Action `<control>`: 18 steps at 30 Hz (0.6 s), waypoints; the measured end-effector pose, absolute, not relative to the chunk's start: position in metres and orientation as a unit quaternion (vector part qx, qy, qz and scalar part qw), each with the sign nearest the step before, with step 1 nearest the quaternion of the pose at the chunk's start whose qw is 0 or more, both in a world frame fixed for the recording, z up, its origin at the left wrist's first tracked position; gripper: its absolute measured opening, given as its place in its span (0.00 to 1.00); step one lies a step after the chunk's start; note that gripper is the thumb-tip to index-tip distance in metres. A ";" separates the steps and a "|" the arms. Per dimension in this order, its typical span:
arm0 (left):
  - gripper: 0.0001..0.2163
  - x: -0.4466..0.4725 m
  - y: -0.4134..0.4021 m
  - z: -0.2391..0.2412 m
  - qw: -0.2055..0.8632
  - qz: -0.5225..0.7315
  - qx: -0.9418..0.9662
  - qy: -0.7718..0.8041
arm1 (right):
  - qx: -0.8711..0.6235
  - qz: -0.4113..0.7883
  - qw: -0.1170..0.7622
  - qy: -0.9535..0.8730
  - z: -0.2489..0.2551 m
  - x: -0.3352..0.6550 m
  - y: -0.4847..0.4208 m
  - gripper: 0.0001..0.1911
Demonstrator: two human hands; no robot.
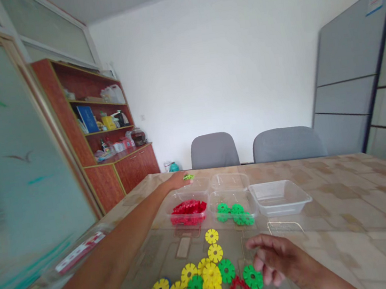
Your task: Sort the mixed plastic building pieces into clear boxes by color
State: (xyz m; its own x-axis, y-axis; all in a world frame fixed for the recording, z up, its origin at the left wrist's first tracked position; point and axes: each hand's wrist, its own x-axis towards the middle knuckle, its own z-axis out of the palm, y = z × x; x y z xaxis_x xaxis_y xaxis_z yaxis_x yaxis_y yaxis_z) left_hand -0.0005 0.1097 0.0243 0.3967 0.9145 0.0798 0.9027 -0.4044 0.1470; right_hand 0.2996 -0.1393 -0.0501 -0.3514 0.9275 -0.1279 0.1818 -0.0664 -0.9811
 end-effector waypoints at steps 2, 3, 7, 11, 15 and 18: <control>0.14 0.000 0.111 0.025 0.036 0.079 0.835 0.544 | -0.465 0.557 0.324 -0.607 -0.047 0.299 -0.140 0.30; 0.14 -0.001 0.110 0.026 0.033 0.085 0.836 0.542 | -0.467 0.553 0.320 -0.612 -0.045 0.299 -0.141 0.31; 0.13 -0.006 0.087 0.034 0.020 0.134 0.842 0.522 | -0.471 0.519 0.306 -0.645 -0.033 0.304 -0.147 0.31; 0.11 -0.013 0.024 0.037 0.028 0.197 0.861 0.467 | -0.486 0.435 0.261 -0.712 -0.019 0.318 -0.157 0.28; 0.11 -0.032 -0.071 0.013 0.081 0.215 0.889 0.395 | -0.495 0.339 0.178 -0.780 -0.009 0.319 -0.172 0.20; 0.18 -0.052 -0.137 -0.023 0.153 0.206 0.875 0.411 | -0.497 0.284 0.144 -0.807 -0.013 0.303 -0.178 0.18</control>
State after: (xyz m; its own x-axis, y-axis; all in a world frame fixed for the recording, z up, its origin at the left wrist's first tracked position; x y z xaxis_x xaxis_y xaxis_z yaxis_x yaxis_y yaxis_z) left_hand -0.0525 -0.1365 -0.0233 0.5768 0.7824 0.2348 0.6560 -0.6150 0.4375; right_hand 0.3027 -0.1778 -0.0126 -0.4640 0.8844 -0.0500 0.7205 0.3439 -0.6021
